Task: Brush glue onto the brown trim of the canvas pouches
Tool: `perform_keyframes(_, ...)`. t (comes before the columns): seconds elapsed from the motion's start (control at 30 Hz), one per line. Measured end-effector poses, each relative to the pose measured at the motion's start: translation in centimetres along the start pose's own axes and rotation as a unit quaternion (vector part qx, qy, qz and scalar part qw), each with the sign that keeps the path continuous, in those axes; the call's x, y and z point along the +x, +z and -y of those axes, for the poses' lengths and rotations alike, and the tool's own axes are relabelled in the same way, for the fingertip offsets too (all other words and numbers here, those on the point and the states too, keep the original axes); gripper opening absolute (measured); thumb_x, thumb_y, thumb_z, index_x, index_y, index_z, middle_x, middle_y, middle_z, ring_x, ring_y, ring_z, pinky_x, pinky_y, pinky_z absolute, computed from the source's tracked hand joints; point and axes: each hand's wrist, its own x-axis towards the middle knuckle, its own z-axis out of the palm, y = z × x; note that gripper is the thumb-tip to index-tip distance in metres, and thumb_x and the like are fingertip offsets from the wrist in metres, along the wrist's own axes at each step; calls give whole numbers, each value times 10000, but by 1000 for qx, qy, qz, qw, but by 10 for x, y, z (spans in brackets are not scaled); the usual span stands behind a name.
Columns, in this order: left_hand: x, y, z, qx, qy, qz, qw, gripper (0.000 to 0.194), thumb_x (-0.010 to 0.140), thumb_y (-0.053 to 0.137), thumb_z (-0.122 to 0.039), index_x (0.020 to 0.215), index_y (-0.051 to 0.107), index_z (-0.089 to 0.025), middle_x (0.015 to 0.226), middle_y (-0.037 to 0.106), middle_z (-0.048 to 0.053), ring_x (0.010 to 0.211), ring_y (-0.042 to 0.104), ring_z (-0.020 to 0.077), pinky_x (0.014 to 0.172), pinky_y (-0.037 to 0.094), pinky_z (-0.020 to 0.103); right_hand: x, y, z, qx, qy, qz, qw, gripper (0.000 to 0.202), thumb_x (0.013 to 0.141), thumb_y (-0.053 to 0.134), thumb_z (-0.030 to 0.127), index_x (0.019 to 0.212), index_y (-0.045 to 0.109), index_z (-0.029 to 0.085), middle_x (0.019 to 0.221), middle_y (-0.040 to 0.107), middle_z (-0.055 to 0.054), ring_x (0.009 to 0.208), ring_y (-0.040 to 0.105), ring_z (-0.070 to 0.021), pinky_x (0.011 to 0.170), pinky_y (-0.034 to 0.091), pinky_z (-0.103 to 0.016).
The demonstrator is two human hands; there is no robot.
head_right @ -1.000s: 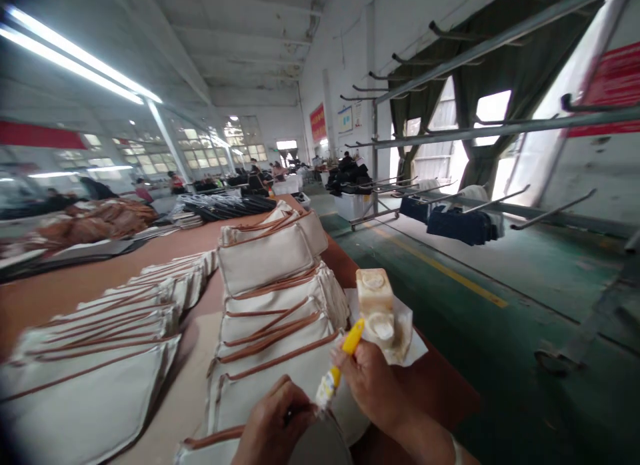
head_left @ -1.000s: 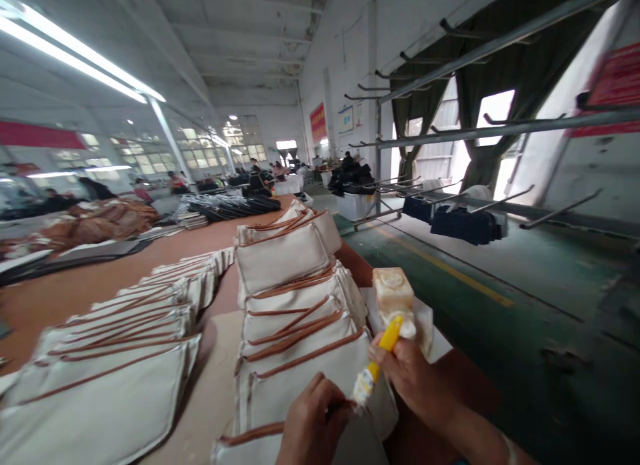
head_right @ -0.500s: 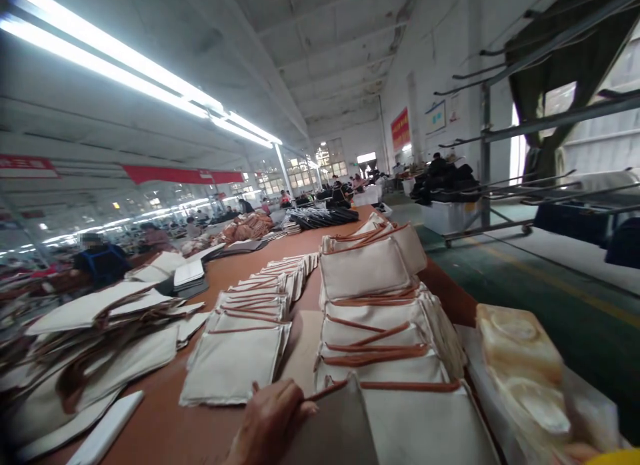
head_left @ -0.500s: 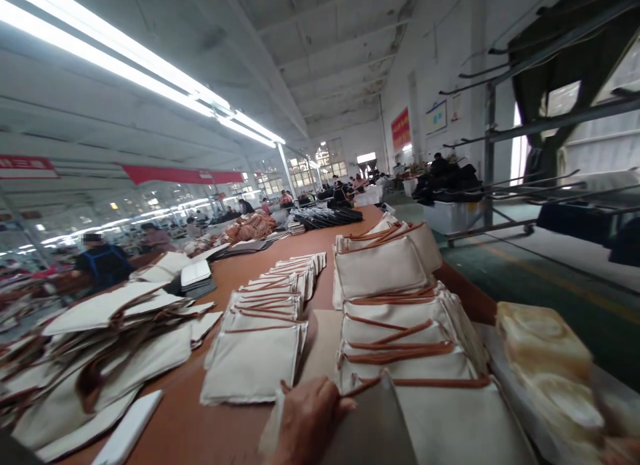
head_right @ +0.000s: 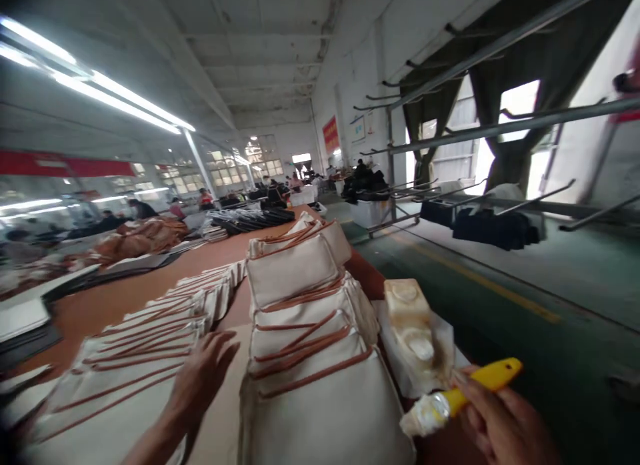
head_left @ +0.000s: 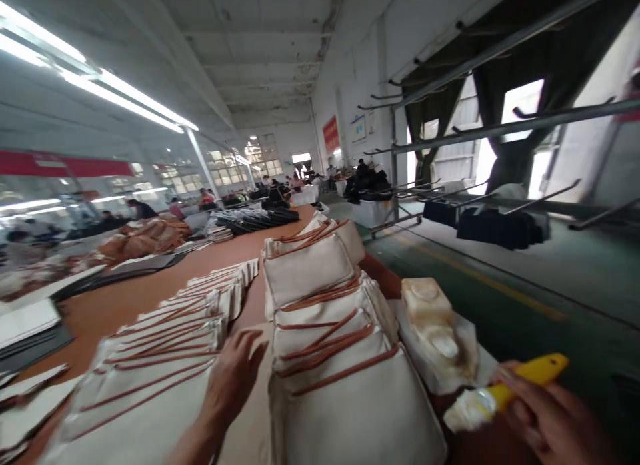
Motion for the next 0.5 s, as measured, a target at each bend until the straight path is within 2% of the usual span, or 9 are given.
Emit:
perform_keyframes(0.07,5,30,-71,-113,28,51,992,233,975,431,-348,1047,618,-230,1037,666,58,928,644,199,816,502,300,2,4,6,25,10,-1,1000,448,669,850,536,744,576,190,531,400,59,437,330,-87,373,300,-180)
perform_keyframes(0.13,11,50,-138,-173,50,106,978,198,969,450,-304,1000,640,-256,1026,668,34,933,641,181,825,488,279,2,8,10,41,10,3,999,465,648,864,543,767,590,187,539,407,55,453,327,-89,376,274,-179)
perform_keyframes(0.2,17,63,-190,-188,55,153,969,151,934,515,-287,992,653,-266,1048,668,27,1005,617,195,868,464,288,2,7,10,49,4,-3,999,496,633,872,560,794,603,176,535,396,60,454,308,-82,376,242,-173)
perform_keyframes(0.23,20,67,-208,-186,49,169,967,140,922,532,-288,980,657,-264,1049,667,29,1025,605,206,874,454,295,2,5,9,52,0,-7,999,508,636,870,569,806,607,169,535,387,63,455,296,-77,380,231,-170)
perform_keyframes(0.33,29,77,-239,-169,17,191,967,143,912,529,-298,918,656,-232,1016,663,54,997,592,233,837,435,320,7,-9,2,52,-6,-6,999,517,670,851,577,860,626,151,543,379,67,460,279,-72,390,214,-173)
perform_keyframes(0.43,34,83,-248,-158,-10,205,966,123,869,565,-281,921,644,-202,1001,664,82,993,583,265,831,410,350,15,-19,-4,30,-19,1,999,497,719,815,581,882,628,150,541,380,67,453,282,-80,389,210,-189)
perform_keyframes(0.5,34,85,-251,-161,-23,226,960,114,843,585,-273,901,644,-193,953,669,78,950,597,259,799,402,334,21,-18,-5,5,-44,-12,999,477,748,784,592,852,615,158,536,381,64,448,293,-89,388,211,-204)
